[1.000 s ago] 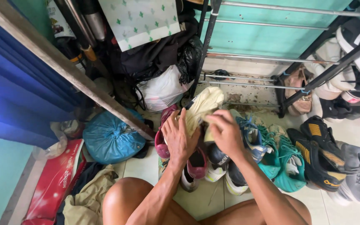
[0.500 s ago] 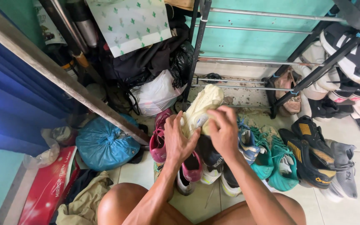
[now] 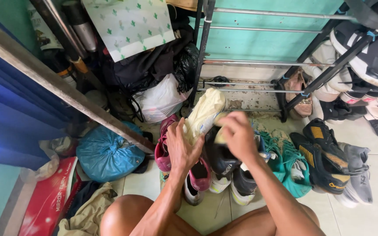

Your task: The person sits on the floor and wipes a pair of blue and white sneakers with a cloth, cleaning the uppers and soles. The person then places the cleaned shoes on a metal shoe rack.

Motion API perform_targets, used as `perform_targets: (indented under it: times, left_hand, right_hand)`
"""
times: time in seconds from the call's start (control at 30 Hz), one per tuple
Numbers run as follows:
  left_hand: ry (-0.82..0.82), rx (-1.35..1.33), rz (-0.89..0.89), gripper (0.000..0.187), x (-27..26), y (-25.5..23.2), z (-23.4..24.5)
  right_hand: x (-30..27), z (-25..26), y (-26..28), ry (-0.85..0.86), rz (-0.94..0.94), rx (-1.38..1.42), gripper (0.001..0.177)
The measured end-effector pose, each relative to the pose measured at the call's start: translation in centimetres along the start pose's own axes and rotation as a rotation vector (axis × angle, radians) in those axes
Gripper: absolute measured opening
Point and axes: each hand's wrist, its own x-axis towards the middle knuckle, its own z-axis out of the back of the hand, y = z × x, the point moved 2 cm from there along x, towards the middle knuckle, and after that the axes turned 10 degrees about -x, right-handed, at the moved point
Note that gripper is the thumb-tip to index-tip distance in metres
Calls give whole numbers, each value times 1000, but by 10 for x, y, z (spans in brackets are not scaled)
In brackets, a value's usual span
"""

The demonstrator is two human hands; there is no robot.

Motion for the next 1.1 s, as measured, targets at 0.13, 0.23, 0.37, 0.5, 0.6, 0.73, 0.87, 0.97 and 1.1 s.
perform_targets:
  times: [0.13, 0.23, 0.37, 0.5, 0.6, 0.73, 0.87, 0.97, 1.1]
  left_hand:
    - [8, -75, -60, 80, 6, -10, 1]
    - [67, -146, -117, 81, 6, -7, -9]
    - [36, -199, -93, 80, 14, -6, -1]
    - [47, -250, -17, 82, 12, -3, 2]
    - [108, -303, -24, 82, 9, -11, -2]
    - [116, -384, 17, 81, 15, -12, -6]
    - [140, -352, 148, 78, 22, 1, 2]
    - [155, -348, 171, 75, 23, 3, 4]
    - [222, -453, 118, 76, 20, -14, 0]
  right_hand:
    - [33, 35, 19, -198, -385, 161, 27]
    - [34, 28, 44, -231, -584, 391, 34]
    - [-9, -12, 30, -108, -190, 163, 21]
    - [9, 2, 16, -234, -318, 187, 19]
    - [46, 24, 5, -373, -339, 161, 26]
    - [35, 8, 17, -360, -184, 40, 22]
    - [6, -7, 33, -120, -30, 144, 22]
    - [32, 7, 19, -222, -61, 136, 19]
    - [80, 41, 24, -234, 40, 96, 15]
